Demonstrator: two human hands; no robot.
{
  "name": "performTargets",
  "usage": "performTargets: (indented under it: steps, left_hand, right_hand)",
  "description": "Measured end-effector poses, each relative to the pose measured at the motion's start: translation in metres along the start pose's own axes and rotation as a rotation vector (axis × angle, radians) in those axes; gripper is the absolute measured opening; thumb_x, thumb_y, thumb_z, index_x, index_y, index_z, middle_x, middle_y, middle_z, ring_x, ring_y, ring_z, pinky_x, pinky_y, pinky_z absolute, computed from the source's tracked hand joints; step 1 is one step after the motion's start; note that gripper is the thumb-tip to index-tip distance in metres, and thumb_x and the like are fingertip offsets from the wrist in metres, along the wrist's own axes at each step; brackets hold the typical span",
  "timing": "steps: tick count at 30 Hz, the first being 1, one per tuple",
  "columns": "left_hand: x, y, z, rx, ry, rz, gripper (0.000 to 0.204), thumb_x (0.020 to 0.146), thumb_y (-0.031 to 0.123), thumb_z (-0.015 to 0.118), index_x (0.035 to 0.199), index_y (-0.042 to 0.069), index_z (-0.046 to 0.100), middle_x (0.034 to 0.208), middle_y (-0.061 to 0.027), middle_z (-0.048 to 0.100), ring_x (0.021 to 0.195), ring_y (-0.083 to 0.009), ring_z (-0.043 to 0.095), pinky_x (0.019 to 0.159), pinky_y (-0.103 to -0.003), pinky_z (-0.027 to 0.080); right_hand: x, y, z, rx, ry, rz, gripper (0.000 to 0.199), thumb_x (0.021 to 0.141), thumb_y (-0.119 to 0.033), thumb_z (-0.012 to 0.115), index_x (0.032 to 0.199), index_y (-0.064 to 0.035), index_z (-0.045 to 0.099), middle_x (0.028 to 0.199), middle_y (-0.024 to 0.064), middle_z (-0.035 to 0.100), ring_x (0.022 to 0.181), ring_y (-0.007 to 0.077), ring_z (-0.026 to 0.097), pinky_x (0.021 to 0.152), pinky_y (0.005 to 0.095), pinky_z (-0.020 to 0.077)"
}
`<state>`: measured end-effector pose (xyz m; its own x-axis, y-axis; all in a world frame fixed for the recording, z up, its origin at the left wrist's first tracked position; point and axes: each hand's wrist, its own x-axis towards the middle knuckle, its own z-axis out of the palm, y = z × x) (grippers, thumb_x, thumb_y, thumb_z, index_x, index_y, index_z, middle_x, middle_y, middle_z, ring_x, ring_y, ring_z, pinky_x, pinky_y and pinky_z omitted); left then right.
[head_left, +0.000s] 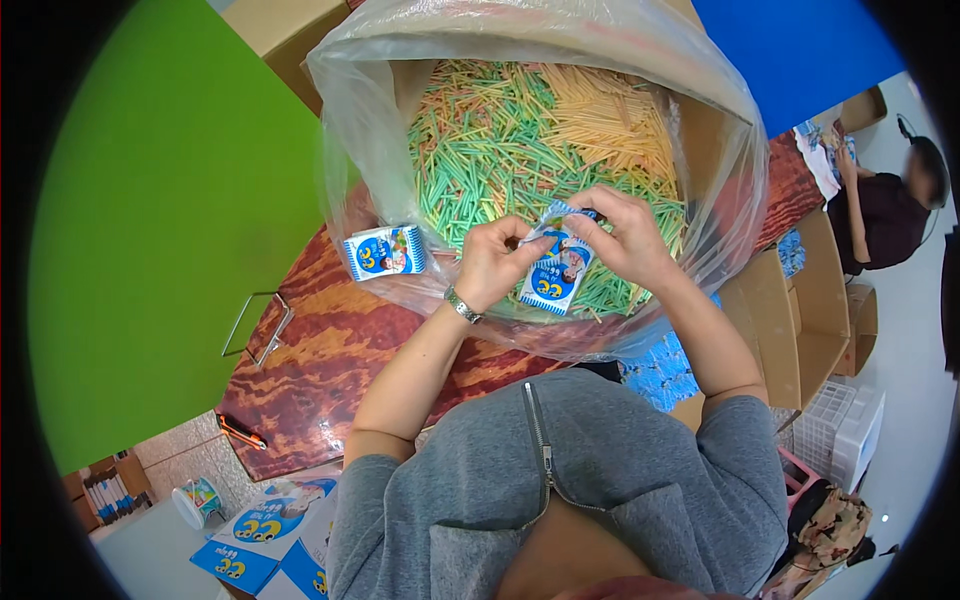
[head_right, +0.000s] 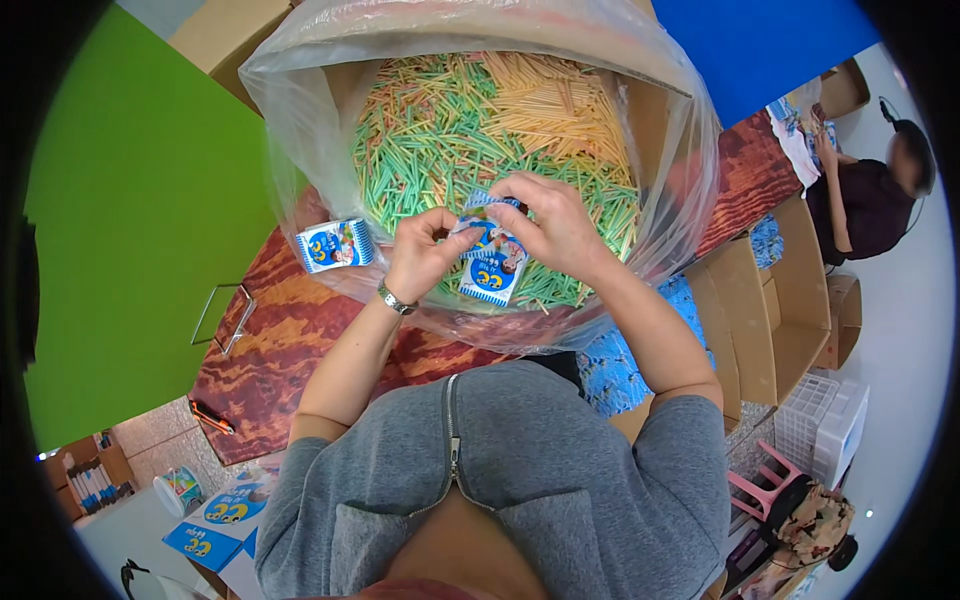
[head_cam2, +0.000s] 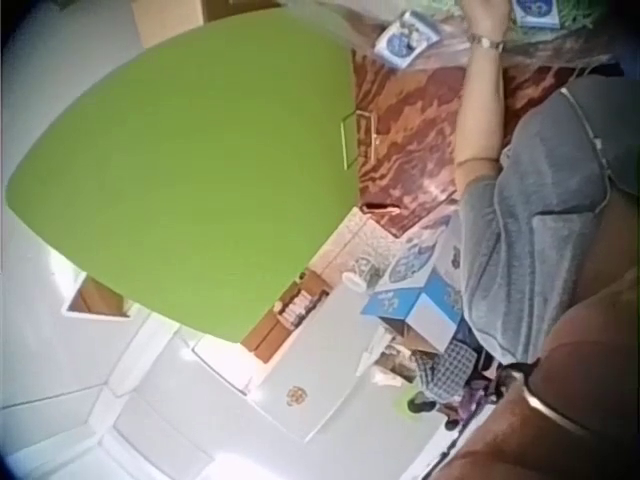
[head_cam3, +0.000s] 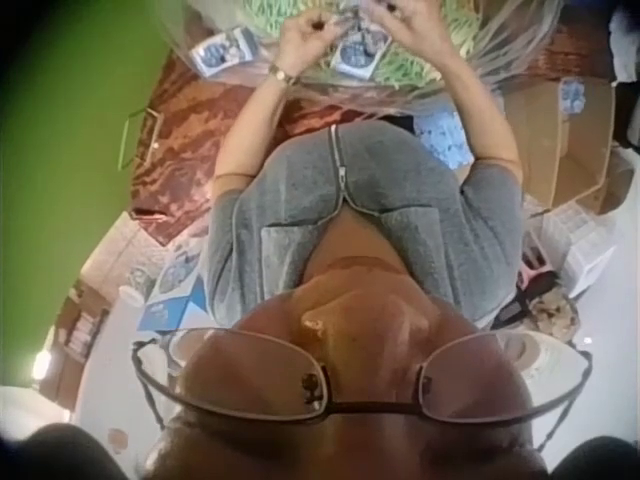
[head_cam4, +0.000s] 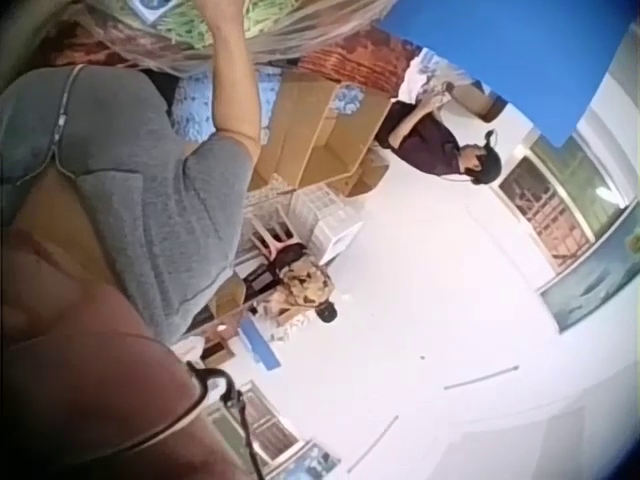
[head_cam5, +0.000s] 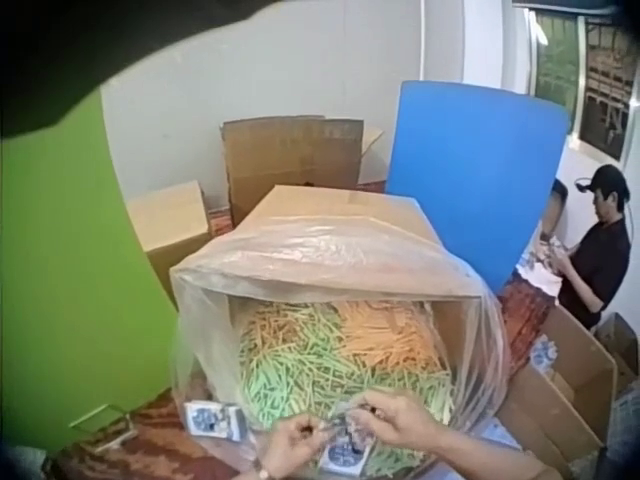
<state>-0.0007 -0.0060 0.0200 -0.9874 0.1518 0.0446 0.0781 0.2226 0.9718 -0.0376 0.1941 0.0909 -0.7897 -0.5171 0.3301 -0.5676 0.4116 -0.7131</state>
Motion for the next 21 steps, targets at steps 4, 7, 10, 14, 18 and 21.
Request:
performTargets:
  steps: [4, 7, 10, 14, 18, 21]
  left_hand:
    - [0.005, 0.010, 0.003, -0.058, 0.096, 0.108, 0.021, 0.082, 0.012, 0.076, 0.073, 0.005, 0.059, 0.066, 0.0053, 0.055, 0.063, -0.0027, 0.048, 0.055, -0.021, 0.037]
    - [0.005, 0.014, 0.004, -0.334, 0.082, -0.005, 0.021, 0.079, 0.014, 0.079, 0.074, 0.005, 0.061, 0.064, 0.0011, 0.059, 0.060, -0.0046, 0.051, 0.054, -0.023, 0.041]
    - [0.001, 0.000, -0.002, -0.133, -0.046, -0.036, 0.021, 0.081, 0.015, 0.078, 0.075, 0.004, 0.061, 0.063, 0.0028, 0.055, 0.059, -0.0034, 0.048, 0.051, -0.022, 0.038]
    - [-0.003, -0.019, -0.005, -0.211, 0.028, -0.045, 0.022, 0.082, 0.016, 0.077, 0.076, 0.004, 0.060, 0.063, 0.0040, 0.054, 0.058, -0.0025, 0.044, 0.049, -0.023, 0.035]
    - [-0.002, -0.013, -0.003, -0.297, 0.082, -0.082, 0.024, 0.082, 0.018, 0.077, 0.075, 0.004, 0.059, 0.063, 0.0045, 0.053, 0.059, -0.0029, 0.042, 0.051, -0.023, 0.035]
    - [0.001, -0.007, 0.002, -0.273, 0.089, -0.070, 0.025, 0.083, 0.018, 0.077, 0.074, 0.004, 0.059, 0.064, 0.0048, 0.053, 0.059, -0.0032, 0.042, 0.052, -0.023, 0.035]
  right_hand:
    - [-0.001, -0.001, 0.002, 0.080, 0.017, 0.044, 0.014, 0.087, -0.010, 0.064, 0.098, -0.0016, 0.062, 0.085, 0.0131, 0.063, 0.079, 0.0296, 0.064, 0.070, 0.0372, 0.0494]
    - [0.005, -0.007, -0.001, 0.027, 0.069, 0.057, 0.012, 0.087, -0.007, 0.066, 0.097, -0.0004, 0.064, 0.086, 0.0099, 0.066, 0.077, 0.0223, 0.064, 0.069, 0.0325, 0.0497]
    - [0.012, -0.007, -0.004, 0.029, -0.034, 0.017, 0.016, 0.087, -0.011, 0.064, 0.100, -0.0016, 0.064, 0.092, 0.0136, 0.067, 0.084, 0.0295, 0.066, 0.072, 0.0367, 0.0507]
    - [0.037, 0.004, -0.023, 0.147, -0.341, 0.176, 0.017, 0.090, -0.016, 0.062, 0.101, -0.0025, 0.065, 0.094, 0.0137, 0.068, 0.085, 0.0304, 0.067, 0.072, 0.0378, 0.0510]
    - [0.100, 0.058, -0.045, -0.375, -0.101, 0.184, 0.033, 0.095, -0.033, 0.057, 0.110, -0.0048, 0.066, 0.104, 0.0095, 0.070, 0.092, 0.0304, 0.065, 0.083, 0.0369, 0.0499]
    - [0.142, 0.099, -0.042, -0.784, 0.090, 0.099, 0.044, 0.095, -0.043, 0.054, 0.125, -0.0115, 0.059, 0.127, 0.0086, 0.061, 0.116, 0.0304, 0.056, 0.100, 0.0405, 0.0424]
